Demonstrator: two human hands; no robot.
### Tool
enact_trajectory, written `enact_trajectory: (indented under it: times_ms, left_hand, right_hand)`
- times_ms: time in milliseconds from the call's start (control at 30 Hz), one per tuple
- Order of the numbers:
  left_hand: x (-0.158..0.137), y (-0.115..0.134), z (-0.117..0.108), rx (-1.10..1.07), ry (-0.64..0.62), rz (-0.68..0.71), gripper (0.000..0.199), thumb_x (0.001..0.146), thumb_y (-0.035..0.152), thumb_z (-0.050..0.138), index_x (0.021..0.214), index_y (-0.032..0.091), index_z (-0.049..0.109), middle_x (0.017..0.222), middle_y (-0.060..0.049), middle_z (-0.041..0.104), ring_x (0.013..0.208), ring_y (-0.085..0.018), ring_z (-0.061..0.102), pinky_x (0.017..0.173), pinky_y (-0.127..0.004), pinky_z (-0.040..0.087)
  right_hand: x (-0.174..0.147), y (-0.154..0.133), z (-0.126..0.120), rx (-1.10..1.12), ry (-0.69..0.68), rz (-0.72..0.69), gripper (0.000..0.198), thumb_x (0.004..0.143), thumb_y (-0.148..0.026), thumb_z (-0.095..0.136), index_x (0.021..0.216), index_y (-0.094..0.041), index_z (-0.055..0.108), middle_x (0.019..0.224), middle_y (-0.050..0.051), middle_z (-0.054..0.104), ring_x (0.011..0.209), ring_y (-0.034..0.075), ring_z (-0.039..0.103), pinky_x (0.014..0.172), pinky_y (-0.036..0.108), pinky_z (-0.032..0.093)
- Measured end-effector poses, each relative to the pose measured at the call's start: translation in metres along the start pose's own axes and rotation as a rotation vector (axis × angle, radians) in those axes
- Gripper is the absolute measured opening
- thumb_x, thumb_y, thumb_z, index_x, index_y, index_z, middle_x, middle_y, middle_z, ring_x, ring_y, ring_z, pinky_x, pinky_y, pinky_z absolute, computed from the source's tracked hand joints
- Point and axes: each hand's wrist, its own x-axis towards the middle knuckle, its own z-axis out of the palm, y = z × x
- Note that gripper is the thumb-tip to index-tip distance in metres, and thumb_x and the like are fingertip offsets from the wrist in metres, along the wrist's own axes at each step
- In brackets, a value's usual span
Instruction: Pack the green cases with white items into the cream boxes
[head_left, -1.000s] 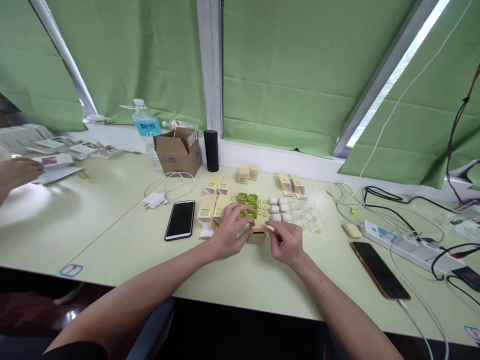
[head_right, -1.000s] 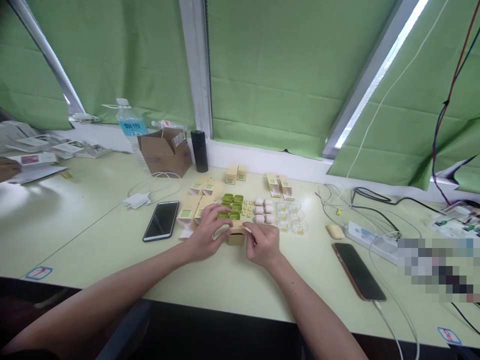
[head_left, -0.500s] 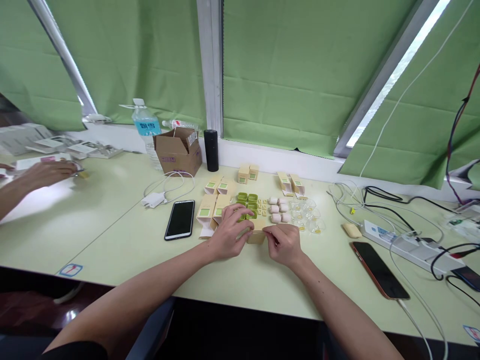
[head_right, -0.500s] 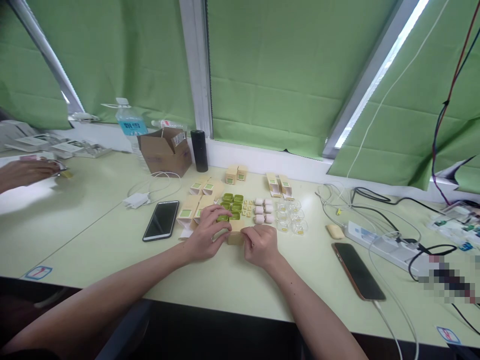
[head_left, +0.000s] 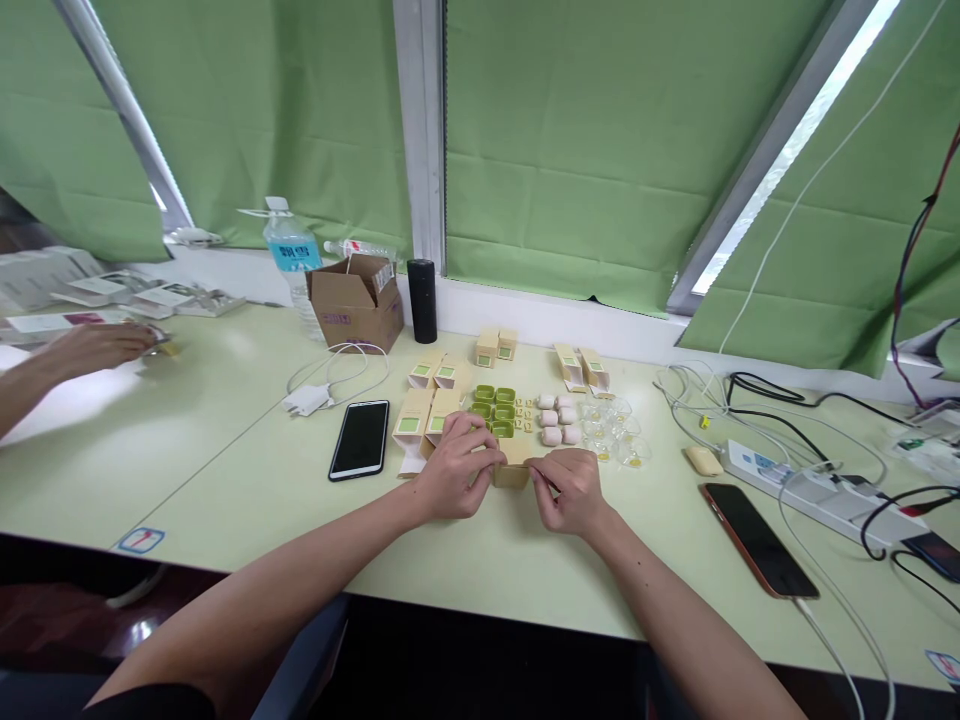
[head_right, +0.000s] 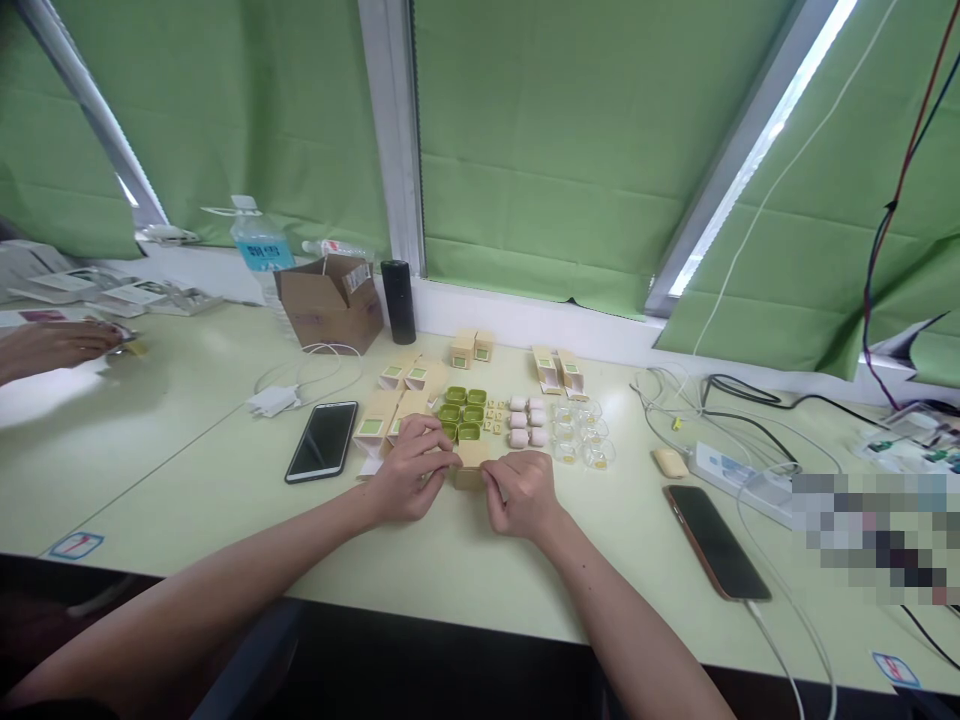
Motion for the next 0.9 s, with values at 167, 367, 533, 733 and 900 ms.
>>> enact_trajectory:
  times_ms: [167,367,533,733,900]
  left_hand:
    - [0.001,0.001,0.001,-0.021,-0.022,0.01,0.022,0.083,0.007,0.056,0.087,0.023,0.07,0.079,-0.005,0.068,0.095,-0.026,0.053,0.089,-0.048,0.042]
    - [0.002,0.002,0.001,0.048,-0.001,-0.104,0.021,0.089,0.01,0.055,0.098,0.02,0.07,0.085,-0.006,0.071,0.098,-0.027,0.054,0.092,-0.049,0.041]
    - [0.003,-0.001,0.004,0.138,-0.1,-0.23,0.029,0.091,0.009,0.053,0.111,0.02,0.07,0.092,-0.007,0.072,0.105,-0.029,0.055,0.094,-0.049,0.041]
    - [0.002,-0.003,0.004,0.118,-0.086,-0.223,0.025,0.089,0.007,0.053,0.104,0.019,0.068,0.09,-0.006,0.072,0.104,-0.029,0.054,0.094,-0.049,0.039]
    - [0.001,-0.006,0.002,0.004,-0.111,-0.148,0.02,0.09,0.008,0.052,0.098,0.021,0.066,0.086,-0.005,0.072,0.102,-0.028,0.054,0.095,-0.047,0.04]
  right_hand:
    - [0.001,0.0,-0.001,0.018,-0.05,-0.01,0.018,0.086,-0.012,0.051,0.076,-0.02,0.064,0.05,-0.003,0.05,0.046,0.012,0.041,0.051,0.03,0.024]
    - [0.002,-0.003,-0.002,0.035,-0.008,-0.04,0.022,0.085,-0.014,0.049,0.065,-0.021,0.054,0.049,-0.003,0.046,0.045,0.012,0.034,0.052,0.03,0.02]
    - [0.003,-0.004,-0.001,0.039,-0.065,-0.058,0.022,0.081,-0.013,0.051,0.061,-0.02,0.049,0.048,-0.005,0.041,0.045,0.011,0.028,0.052,0.03,0.016]
    - [0.003,0.007,-0.002,-0.088,-0.102,0.074,0.02,0.079,-0.013,0.053,0.059,-0.018,0.053,0.047,-0.004,0.048,0.045,0.01,0.032,0.053,0.028,0.015]
    - [0.001,0.012,-0.003,-0.168,-0.176,0.223,0.025,0.087,-0.019,0.052,0.065,-0.018,0.064,0.05,-0.001,0.056,0.046,0.011,0.038,0.054,0.028,0.015]
